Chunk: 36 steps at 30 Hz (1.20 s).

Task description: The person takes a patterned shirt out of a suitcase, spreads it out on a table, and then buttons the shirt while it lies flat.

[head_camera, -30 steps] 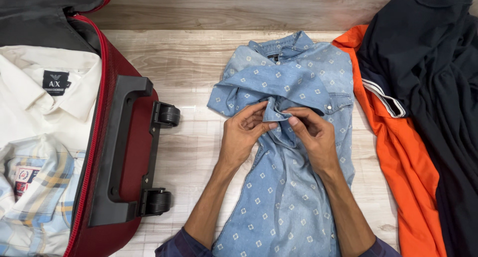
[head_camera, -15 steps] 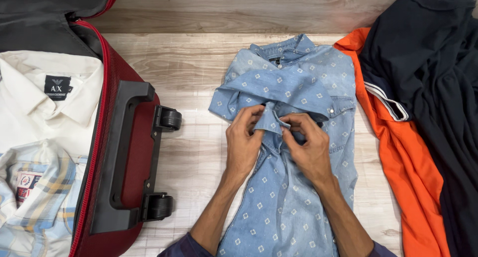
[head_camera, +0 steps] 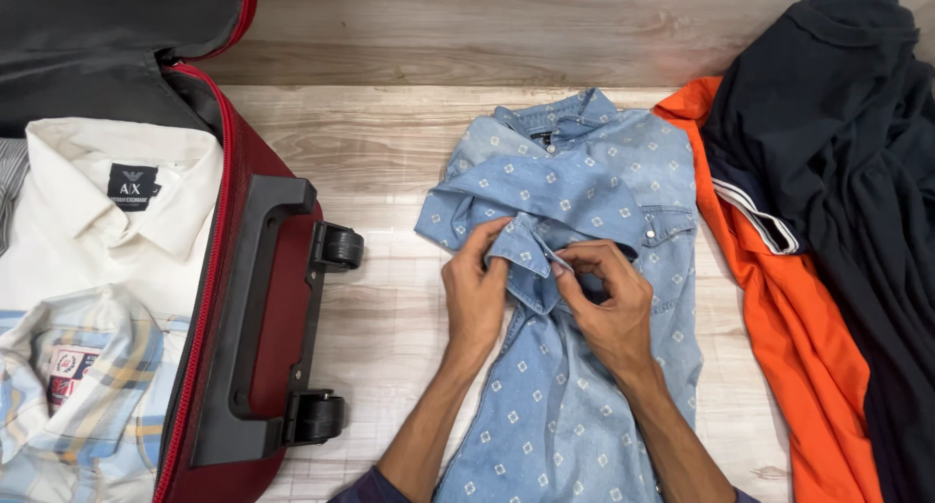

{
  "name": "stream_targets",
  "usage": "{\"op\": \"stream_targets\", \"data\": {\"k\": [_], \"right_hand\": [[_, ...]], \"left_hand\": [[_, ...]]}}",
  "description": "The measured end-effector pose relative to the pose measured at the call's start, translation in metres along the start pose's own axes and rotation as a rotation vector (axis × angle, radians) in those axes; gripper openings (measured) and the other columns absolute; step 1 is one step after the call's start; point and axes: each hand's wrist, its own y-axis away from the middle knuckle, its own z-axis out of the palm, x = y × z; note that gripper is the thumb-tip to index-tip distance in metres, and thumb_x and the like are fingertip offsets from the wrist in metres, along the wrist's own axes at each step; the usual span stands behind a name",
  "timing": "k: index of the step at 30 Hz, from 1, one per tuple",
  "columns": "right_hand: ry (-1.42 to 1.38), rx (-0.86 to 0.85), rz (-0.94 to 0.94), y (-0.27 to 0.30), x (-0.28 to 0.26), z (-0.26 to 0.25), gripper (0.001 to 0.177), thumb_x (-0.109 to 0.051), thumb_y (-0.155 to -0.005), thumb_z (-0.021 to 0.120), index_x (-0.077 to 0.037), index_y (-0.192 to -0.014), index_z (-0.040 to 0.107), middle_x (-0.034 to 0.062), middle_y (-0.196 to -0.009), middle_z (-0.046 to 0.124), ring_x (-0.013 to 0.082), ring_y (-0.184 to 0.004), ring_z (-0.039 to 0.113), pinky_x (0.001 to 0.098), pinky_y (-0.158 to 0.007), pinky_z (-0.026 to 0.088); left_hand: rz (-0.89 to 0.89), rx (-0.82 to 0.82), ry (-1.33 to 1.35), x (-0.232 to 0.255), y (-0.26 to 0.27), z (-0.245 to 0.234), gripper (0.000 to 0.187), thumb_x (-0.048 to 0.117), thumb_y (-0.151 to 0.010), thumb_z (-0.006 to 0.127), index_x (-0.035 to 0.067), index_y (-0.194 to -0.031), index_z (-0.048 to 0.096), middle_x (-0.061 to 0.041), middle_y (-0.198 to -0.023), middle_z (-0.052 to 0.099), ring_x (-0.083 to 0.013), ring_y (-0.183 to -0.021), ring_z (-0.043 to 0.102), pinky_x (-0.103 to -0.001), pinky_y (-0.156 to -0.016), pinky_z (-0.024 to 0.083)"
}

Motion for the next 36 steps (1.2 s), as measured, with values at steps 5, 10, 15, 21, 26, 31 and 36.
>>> {"op": "stream_targets", "data": {"k": [5,10,15,21,26,31,36], "right_hand": [[0.005,0.015,0.036,0.002,0.002,0.0,0.016,0.0,-0.091,0.072,0.001,-0.106,0.068,0.008,-0.102,0.07,0.0151,-0.09,0.072,0.028,-0.08,0.06],[0.105,-0.01,0.066,-0.002,0.001,0.001,0.017,-0.002,-0.09,0.07,0.0,-0.107,0.069,0.0084,-0.103,0.07,0.0163,-0.09,0.073,0.0287,-0.078,0.061],[0.115,-0.054,0.063,-0.003,0.001,0.001,0.017,-0.01,-0.097,0.07,0.001,-0.11,0.068,0.0093,-0.101,0.068,0.0182,-0.086,0.072,0.0301,-0.074,0.059],[0.248,-0.107,0.009,-0.004,0.004,0.003,0.021,-0.018,-0.1,0.066,0.002,-0.103,0.063,0.0124,-0.09,0.06,0.0229,-0.069,0.062,0.0362,-0.062,0.051],[0.236,-0.144,-0.033,-0.003,0.007,0.003,0.028,-0.021,-0.109,0.054,0.004,-0.095,0.053,0.0147,-0.087,0.052,0.0264,-0.068,0.054,0.0402,-0.063,0.045],[0.081,-0.07,0.283,-0.007,0.017,-0.003,0.033,-0.024,-0.11,0.047,0.0,-0.087,0.05,0.0088,-0.068,0.047,0.0154,-0.064,0.044,0.037,-0.057,0.04],[0.087,-0.06,0.255,-0.006,0.025,-0.002,0.036,-0.024,-0.11,0.048,0.0,-0.083,0.047,0.0061,-0.066,0.042,0.0121,-0.063,0.039,0.0344,-0.056,0.037]], "left_hand": [[-0.108,-0.065,0.035,-0.009,-0.005,0.0,0.034,0.004,-0.092,0.061,-0.001,-0.125,0.069,-0.011,-0.107,0.079,-0.0128,-0.089,0.074,-0.028,-0.072,0.058],[-0.035,-0.274,0.273,-0.016,0.001,-0.003,0.045,0.012,-0.096,0.06,0.0,-0.139,0.064,-0.007,-0.096,0.073,-0.0061,-0.08,0.063,-0.019,-0.072,0.051],[-0.146,-0.213,0.201,-0.008,0.0,0.006,0.046,0.027,-0.094,0.073,-0.001,-0.129,0.066,0.004,-0.079,0.067,-0.0006,-0.068,0.057,-0.018,-0.06,0.044],[-0.142,-0.145,0.057,-0.006,0.003,0.009,0.033,0.025,-0.096,0.071,0.001,-0.118,0.074,0.008,-0.057,0.046,-0.0003,-0.051,0.032,-0.025,-0.044,0.022],[-0.135,-0.1,-0.022,-0.017,0.002,0.013,0.022,0.02,-0.097,0.07,0.002,-0.11,0.075,0.007,-0.058,0.047,-0.0013,-0.053,0.034,-0.025,-0.045,0.026],[-0.135,-0.079,0.109,-0.029,0.0,0.014,0.018,0.016,-0.1,0.066,-0.001,-0.101,0.072,0.008,-0.066,0.055,-0.0014,-0.058,0.04,-0.024,-0.048,0.032],[-0.128,-0.093,0.138,-0.029,0.0,0.014,0.019,0.016,-0.1,0.066,-0.002,-0.098,0.073,0.007,-0.066,0.056,-0.0018,-0.057,0.04,-0.024,-0.049,0.033]]}}
